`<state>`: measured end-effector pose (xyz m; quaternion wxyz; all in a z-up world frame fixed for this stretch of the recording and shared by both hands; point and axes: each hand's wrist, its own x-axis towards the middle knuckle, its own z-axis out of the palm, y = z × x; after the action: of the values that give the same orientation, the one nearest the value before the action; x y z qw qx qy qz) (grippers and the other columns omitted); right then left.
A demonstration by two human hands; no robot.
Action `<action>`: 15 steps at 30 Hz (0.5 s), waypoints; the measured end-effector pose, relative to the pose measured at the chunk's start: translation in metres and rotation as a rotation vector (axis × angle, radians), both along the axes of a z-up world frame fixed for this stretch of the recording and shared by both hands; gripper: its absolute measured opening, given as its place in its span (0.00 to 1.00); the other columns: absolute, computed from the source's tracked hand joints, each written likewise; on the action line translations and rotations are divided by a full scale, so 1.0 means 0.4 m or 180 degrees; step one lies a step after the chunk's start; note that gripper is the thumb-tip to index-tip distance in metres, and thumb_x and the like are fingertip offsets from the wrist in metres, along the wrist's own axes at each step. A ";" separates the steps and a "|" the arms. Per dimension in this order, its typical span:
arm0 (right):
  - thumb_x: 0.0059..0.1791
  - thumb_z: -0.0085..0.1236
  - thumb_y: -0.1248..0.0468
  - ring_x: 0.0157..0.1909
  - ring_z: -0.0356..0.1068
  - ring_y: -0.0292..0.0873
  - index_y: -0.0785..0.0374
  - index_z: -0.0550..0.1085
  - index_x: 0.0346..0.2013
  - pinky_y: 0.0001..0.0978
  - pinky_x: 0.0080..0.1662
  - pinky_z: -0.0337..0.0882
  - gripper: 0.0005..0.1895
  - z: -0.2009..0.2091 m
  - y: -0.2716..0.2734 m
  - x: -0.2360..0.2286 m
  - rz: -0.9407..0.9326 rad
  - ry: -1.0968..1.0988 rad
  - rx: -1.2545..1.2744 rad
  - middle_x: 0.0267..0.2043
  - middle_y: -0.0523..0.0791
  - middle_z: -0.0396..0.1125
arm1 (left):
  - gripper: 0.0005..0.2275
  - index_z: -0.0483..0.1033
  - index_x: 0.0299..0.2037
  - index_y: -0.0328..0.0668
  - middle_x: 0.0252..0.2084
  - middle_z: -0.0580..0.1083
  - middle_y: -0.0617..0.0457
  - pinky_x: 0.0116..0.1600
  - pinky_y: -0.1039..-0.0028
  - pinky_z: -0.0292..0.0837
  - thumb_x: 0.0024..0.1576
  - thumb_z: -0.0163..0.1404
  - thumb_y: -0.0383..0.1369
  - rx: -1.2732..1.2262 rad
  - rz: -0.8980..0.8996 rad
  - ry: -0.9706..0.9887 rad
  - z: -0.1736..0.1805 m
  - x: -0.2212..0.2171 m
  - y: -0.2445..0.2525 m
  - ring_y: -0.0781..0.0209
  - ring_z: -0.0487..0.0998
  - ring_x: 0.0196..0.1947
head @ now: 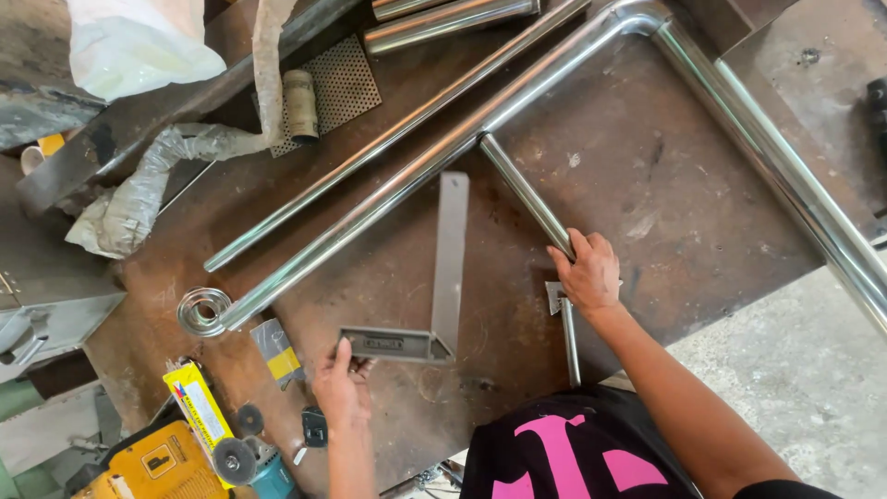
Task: The person measures a stainless steel tube with a tape measure, marks it, and positions tubes on a workbench. They align the tubes with a square, hold a filler rod at the joint, and tack weld the joints using an arc welding torch, producing sparks and smoke.
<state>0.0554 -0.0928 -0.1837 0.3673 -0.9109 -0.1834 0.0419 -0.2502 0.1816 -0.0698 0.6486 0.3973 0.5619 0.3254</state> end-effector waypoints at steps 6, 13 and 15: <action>0.48 0.67 0.56 0.34 0.66 0.52 0.56 0.75 0.51 0.45 0.37 0.71 0.19 -0.010 0.011 -0.008 -0.0177 0.0166 -0.0226 0.33 0.49 0.63 | 0.15 0.70 0.56 0.25 0.45 0.74 0.38 0.49 0.65 0.81 0.63 0.50 0.29 -0.0407 0.0010 0.0998 -0.084 -0.038 -0.035 0.50 0.78 0.40; 0.46 0.68 0.43 0.39 0.72 0.52 0.48 0.78 0.53 0.46 0.39 0.76 0.25 -0.127 -0.013 -0.019 -0.0211 -0.0385 -0.0414 0.35 0.45 0.65 | 0.05 0.84 0.33 0.52 0.53 0.75 0.52 0.63 0.55 0.64 0.52 0.65 0.38 0.3115 -0.1610 0.3346 -0.183 0.327 -0.062 0.48 0.72 0.57; 0.46 0.68 0.43 0.38 0.72 0.52 0.50 0.79 0.53 0.45 0.38 0.76 0.26 -0.133 -0.009 -0.010 -0.0157 -0.0508 -0.0422 0.35 0.46 0.65 | 0.10 0.81 0.25 0.45 0.54 0.74 0.47 0.64 0.51 0.64 0.43 0.70 0.37 0.3892 -0.1926 0.2527 -0.159 0.525 -0.113 0.40 0.70 0.58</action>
<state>0.0513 -0.0965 -0.2368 0.2915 -0.9378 -0.1865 -0.0278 -0.0404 0.1364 -0.1333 0.1264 0.9055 0.3404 0.2198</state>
